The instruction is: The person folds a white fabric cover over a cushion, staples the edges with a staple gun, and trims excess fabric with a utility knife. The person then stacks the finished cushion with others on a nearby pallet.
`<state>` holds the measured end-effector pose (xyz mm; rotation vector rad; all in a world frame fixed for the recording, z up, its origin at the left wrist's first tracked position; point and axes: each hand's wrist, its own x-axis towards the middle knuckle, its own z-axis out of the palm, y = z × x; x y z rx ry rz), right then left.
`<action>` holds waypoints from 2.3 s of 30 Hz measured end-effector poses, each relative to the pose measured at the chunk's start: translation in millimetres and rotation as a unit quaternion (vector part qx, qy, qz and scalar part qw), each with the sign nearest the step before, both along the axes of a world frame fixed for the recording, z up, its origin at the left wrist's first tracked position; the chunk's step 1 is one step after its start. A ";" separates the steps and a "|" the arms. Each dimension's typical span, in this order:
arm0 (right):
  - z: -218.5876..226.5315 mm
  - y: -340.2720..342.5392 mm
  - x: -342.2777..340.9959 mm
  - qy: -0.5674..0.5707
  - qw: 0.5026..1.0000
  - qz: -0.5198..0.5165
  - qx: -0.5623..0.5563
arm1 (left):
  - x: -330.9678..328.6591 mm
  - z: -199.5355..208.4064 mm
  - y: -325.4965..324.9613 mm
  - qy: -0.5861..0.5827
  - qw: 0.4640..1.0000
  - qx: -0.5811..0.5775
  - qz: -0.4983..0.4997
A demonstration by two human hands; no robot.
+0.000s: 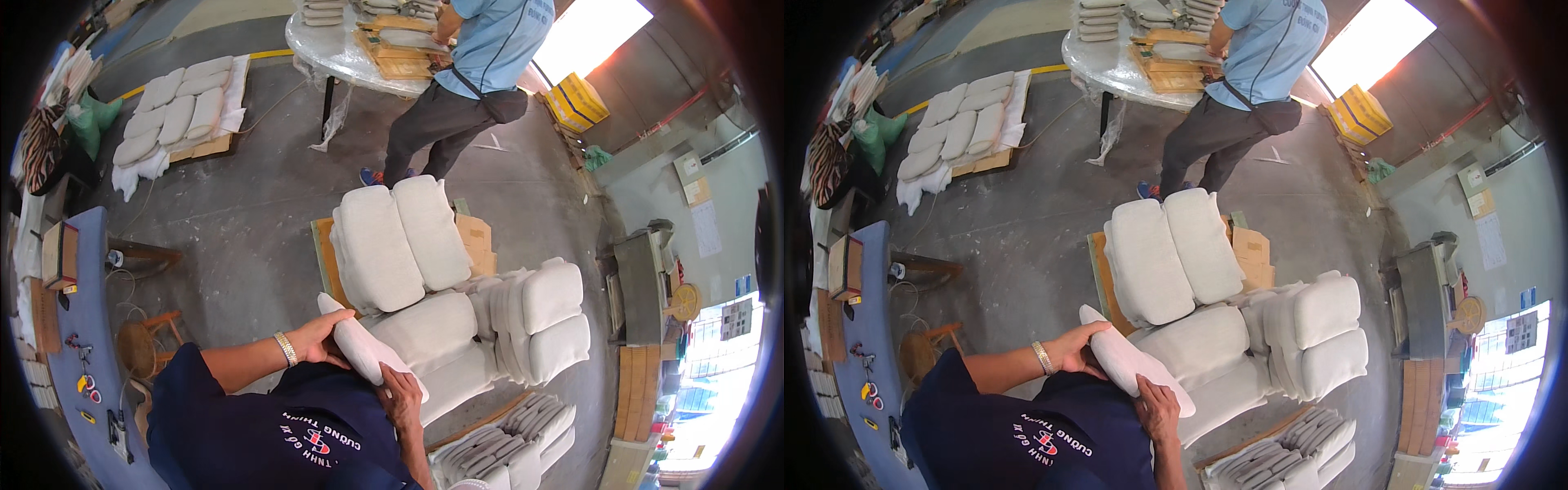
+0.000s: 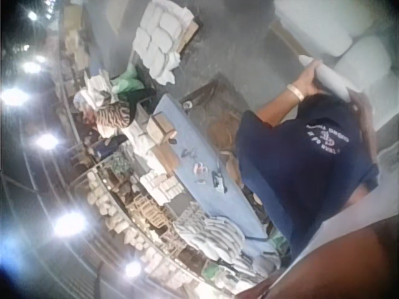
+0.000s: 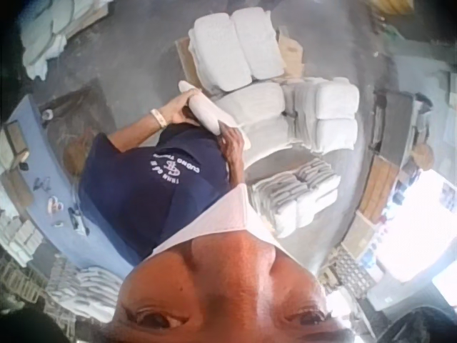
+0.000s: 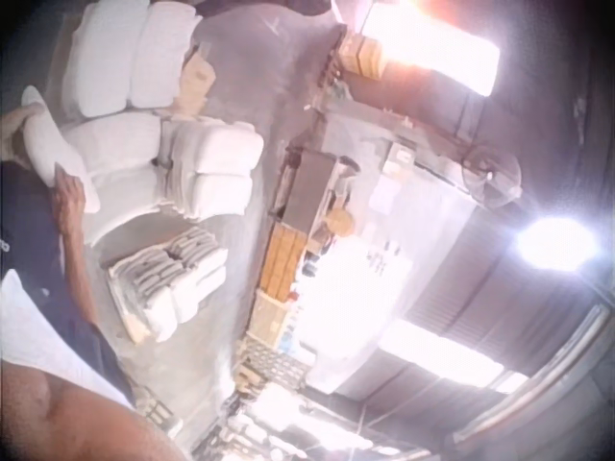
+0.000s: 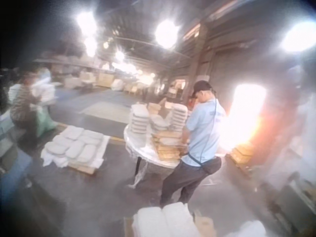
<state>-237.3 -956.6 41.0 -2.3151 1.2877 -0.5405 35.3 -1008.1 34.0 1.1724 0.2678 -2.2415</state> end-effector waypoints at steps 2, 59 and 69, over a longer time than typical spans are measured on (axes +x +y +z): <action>1.4 -5.3 0.0 -0.003 1.000 0.003 -0.001 | -6.3 8.5 -2.4 -0.017 1.000 -0.003 0.026; -117.2 517.9 82.2 -0.206 0.362 -0.790 0.450 | -200.4 -260.8 -97.6 -0.204 0.538 -0.426 -0.698; -187.6 647.5 118.7 -0.284 0.299 -0.843 0.345 | -310.1 -253.2 59.0 -0.249 0.264 -0.524 -0.771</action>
